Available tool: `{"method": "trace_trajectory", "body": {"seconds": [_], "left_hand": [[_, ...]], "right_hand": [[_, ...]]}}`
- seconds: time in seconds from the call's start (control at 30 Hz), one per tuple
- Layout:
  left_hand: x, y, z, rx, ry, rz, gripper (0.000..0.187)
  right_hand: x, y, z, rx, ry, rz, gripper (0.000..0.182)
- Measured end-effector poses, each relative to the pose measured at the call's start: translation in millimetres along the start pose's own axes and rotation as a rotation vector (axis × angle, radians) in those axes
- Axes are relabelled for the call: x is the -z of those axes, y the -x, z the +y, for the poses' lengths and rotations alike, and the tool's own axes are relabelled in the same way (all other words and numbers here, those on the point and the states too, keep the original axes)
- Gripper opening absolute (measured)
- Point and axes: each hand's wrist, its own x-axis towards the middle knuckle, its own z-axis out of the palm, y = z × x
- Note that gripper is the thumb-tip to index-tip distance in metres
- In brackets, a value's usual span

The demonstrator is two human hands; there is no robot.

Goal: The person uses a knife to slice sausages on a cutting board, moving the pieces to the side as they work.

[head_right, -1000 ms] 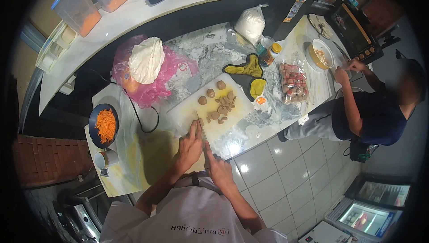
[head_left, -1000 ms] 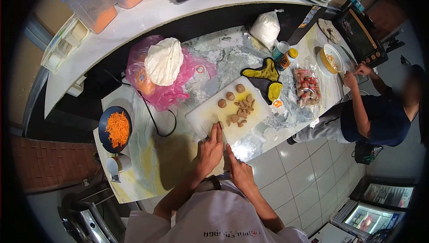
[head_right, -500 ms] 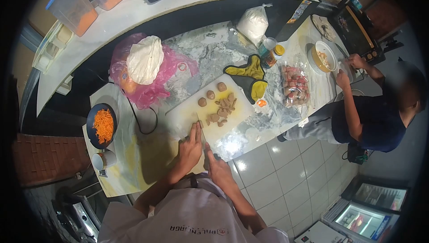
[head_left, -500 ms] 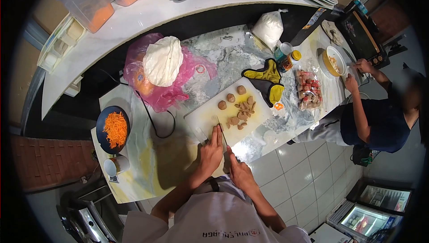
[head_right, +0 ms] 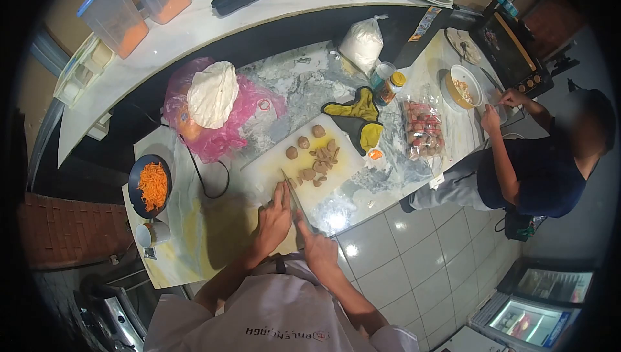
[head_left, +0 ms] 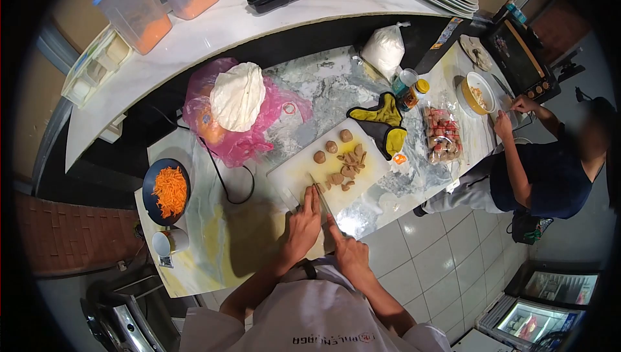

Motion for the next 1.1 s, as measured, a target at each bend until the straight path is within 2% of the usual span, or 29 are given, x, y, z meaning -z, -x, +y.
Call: {"method": "trace_trajectory", "body": {"seconds": [0.23, 0.53, 0.73, 0.83, 0.93, 1.1], "left_hand": [[8.6, -1.4, 3.8, 0.083, 0.032, -0.077, 0.069], [-3.4, -1.3, -7.9, 0.055, 0.171, 0.042, 0.070], [-1.4, -7.9, -8.4, 0.152, 0.321, 0.065, 0.047], [-4.5, -12.9, -10.9, 0.150, 0.396, 0.194, 0.033], [0.9, -16.0, -14.0, 0.182, 0.377, 0.217, 0.023], [0.0, -21.4, -17.6, 0.214, 0.478, 0.264, 0.017]], "right_hand": [[-1.1, 0.8, 11.1, 0.029, -0.094, 0.066, 0.086], [6.8, 5.9, 20.6, 0.053, -0.222, 0.075, 0.094], [7.0, 6.9, 21.0, 0.052, -0.257, 0.069, 0.092], [8.2, 6.0, 17.7, 0.058, -0.287, 0.067, 0.090], [6.5, 3.9, 14.3, 0.050, -0.298, 0.046, 0.088], [8.8, 4.5, 13.8, 0.041, -0.337, 0.034, 0.086]]}}
